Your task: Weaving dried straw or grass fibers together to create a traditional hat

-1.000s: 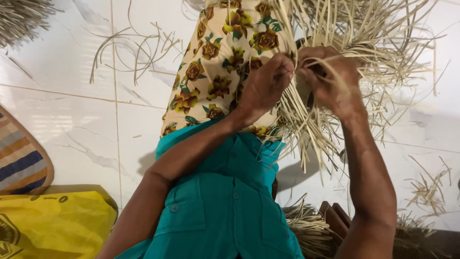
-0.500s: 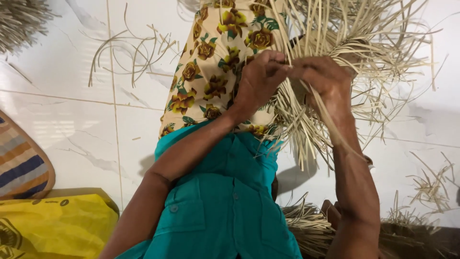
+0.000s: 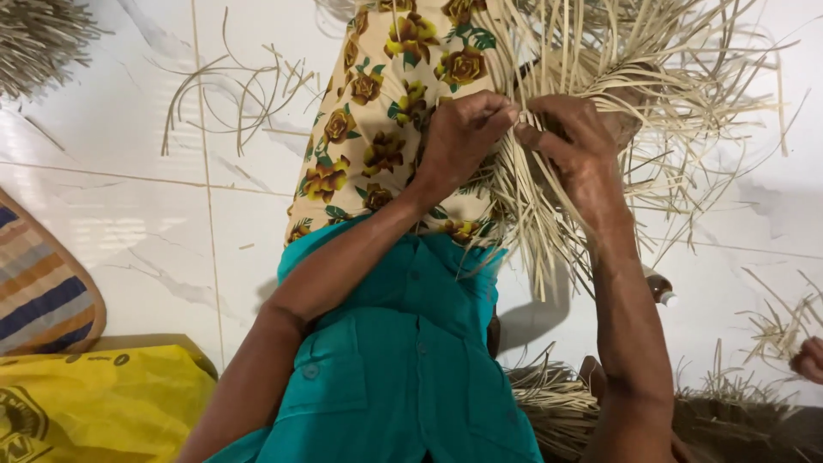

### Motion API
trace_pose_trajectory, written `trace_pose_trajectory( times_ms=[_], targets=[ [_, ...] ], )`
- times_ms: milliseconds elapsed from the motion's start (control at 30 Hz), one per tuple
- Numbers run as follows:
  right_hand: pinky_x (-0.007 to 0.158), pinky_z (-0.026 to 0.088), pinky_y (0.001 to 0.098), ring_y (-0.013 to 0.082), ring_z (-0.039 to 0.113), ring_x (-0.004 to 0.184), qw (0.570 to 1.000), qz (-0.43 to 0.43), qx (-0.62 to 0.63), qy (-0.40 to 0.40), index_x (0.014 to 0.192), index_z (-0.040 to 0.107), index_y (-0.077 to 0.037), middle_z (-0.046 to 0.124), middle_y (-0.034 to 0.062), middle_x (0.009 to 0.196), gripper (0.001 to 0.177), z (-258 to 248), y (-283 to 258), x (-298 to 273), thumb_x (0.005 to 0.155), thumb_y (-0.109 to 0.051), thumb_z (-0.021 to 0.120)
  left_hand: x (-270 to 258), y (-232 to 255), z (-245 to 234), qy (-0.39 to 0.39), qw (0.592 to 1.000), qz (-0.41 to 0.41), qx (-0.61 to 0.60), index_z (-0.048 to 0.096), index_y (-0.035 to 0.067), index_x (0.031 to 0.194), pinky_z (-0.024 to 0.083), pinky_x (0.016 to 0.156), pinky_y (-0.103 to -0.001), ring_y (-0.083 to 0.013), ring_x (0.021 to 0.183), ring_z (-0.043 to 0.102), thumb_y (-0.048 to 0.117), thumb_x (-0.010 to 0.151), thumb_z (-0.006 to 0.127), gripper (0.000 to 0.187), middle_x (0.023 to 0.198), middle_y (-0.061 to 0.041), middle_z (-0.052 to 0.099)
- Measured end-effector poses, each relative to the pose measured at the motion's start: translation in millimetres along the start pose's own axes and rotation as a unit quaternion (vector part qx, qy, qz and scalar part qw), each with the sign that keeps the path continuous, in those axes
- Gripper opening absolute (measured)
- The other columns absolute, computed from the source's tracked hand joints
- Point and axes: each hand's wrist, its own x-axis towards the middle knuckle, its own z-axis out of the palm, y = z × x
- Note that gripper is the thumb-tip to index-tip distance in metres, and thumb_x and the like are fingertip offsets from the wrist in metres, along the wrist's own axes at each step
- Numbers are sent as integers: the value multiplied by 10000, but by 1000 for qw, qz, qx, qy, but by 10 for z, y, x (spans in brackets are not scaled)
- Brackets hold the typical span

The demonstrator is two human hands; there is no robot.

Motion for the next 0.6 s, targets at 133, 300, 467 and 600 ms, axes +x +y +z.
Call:
trace_pose_trajectory(
  times_ms=[133, 300, 467, 600],
  targets=[
    [718, 474, 395, 321, 537, 838, 997, 47, 54, 34, 933, 728, -37, 547, 191, 1077, 695, 79, 221, -164, 958, -601, 324, 60, 0, 34, 25, 993, 57, 99, 659, 159, 893, 528, 469, -403, -343, 674, 658, 232, 902, 595, 98, 673, -160, 647],
    [624, 483, 285, 177, 542, 728, 985, 141, -86, 52, 841, 753, -20, 615, 102, 870, 68, -52, -338, 480, 888, 25, 734, 11, 370, 7, 5, 977, 99, 188, 593, 40, 840, 389, 461, -255, -105, 493, 438, 105, 825, 625, 74, 641, -14, 567],
    [549, 505, 309, 188, 515, 545, 982, 175, -36, -55, 692, 585, -11, 557, 79, 628, 255, -337, -714, 484, 879, 146, 658, 79, 422, -9, -10, 970, 172, 169, 553, 34, 754, 324, 461, -254, -109, 497, 369, 28, 783, 592, 50, 595, 0, 479],
    [729, 570, 300, 245, 648, 826, 972, 114, -109, -176, 967, 684, 19, 675, 155, 983, 210, -393, -846, 283, 796, 119, 614, 109, 274, 7, -10, 997, 45, 69, 562, 44, 722, 336, 464, -204, -59, 498, 384, 68, 793, 573, 75, 584, 36, 495]
  ],
)
